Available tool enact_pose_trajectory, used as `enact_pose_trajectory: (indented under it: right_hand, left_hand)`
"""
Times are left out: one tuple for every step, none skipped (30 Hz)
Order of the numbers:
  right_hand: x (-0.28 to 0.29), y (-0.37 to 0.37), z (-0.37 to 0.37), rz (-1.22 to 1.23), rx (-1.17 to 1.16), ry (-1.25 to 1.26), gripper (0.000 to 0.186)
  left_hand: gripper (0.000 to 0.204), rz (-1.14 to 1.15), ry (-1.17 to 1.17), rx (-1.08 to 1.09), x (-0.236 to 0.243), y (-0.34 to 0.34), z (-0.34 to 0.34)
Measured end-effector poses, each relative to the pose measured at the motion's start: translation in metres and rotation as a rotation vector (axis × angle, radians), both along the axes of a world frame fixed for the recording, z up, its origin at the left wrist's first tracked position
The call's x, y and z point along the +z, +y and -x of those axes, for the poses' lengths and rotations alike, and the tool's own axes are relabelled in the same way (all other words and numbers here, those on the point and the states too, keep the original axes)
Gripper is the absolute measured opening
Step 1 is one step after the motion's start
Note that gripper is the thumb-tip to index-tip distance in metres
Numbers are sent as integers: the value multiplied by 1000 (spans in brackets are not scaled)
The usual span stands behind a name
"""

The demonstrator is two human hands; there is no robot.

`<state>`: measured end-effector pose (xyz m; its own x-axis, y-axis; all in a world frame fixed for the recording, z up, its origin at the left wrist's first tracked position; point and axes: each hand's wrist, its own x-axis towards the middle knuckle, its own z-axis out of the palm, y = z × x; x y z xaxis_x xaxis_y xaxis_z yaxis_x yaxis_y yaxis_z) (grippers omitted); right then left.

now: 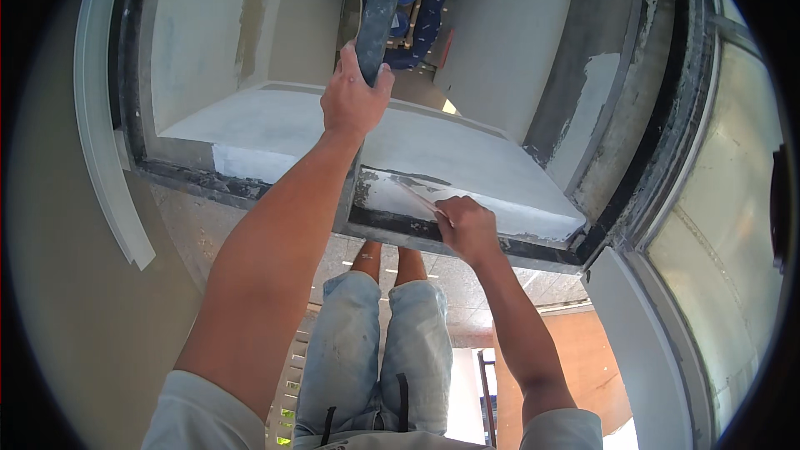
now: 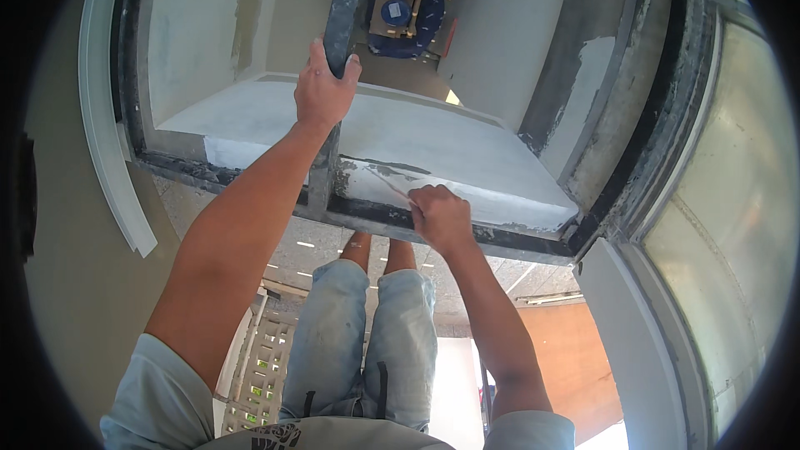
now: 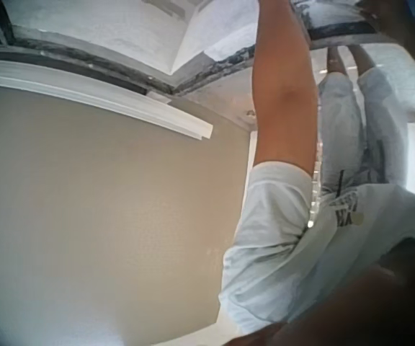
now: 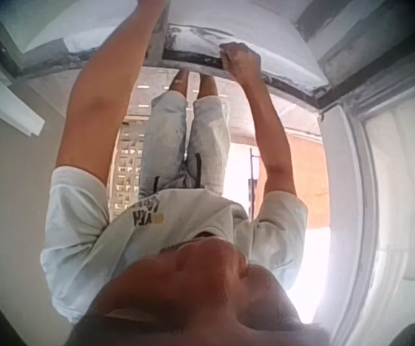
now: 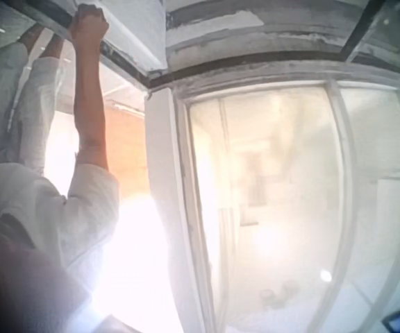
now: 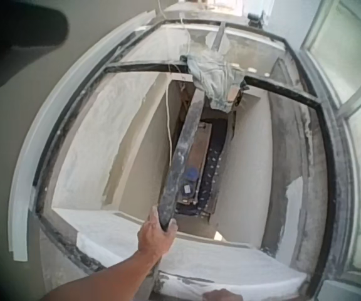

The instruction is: The person applies white putty to the interior and exterior edges of a large window frame using two different metal putty knives, periodically scooping more material from a bucket on the floor.

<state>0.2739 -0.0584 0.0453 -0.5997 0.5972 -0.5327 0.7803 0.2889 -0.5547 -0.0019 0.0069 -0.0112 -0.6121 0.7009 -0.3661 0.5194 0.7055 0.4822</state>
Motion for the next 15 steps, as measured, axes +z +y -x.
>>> enact_pose_trajectory:
  right_hand:
    - [-2,-8,20,73,120,-47,11]
    - [-6,-19,33,70,93,-55,11]
    - [-12,-30,42,47,103,-170,12]
    - [-16,-32,50,24,106,-280,13]
    - [-20,-27,47,20,66,-287,13]
    - [-22,-22,43,54,62,-298,15]
    - [-24,-18,35,87,55,-309,17]
    - [-27,-17,26,95,17,-315,17]
    - [-29,-16,10,63,16,-333,17]
    - [-33,-17,-6,36,23,-341,17]
    - [-35,-19,-23,-9,-16,-328,16]
    - [-36,-21,-40,-54,-48,-310,16]
    - [-37,-24,-59,-102,-86,-305,14]
    - [-38,-25,-77,-151,-121,-299,13]
    - [-38,-23,-95,-180,-138,-310,12]
  left_hand:
    - [62,0,-9,-21,2,1,-2]
    - [62,12,-49,-11,4,5,-5]
    - [63,24,-91,-5,6,10,-9]
    - [63,15,-95,-41,5,11,-8]
    - [63,-2,-59,-27,4,11,-9]
    - [63,-5,-21,-10,1,5,-7]
    - [62,-21,-17,3,-2,4,-4]
    - [62,-18,-26,-34,-4,1,-3]
    - [62,-48,-17,-23,-6,0,-3]
    - [61,-73,1,-5,-5,0,-6]
    - [60,-56,11,1,-4,1,-8]
    - [60,-54,11,-14,-2,3,-8]
    - [59,-72,20,-15,-2,4,-10]
    - [58,-91,29,-13,-1,4,-11]
    - [58,-93,27,-22,0,6,-11]
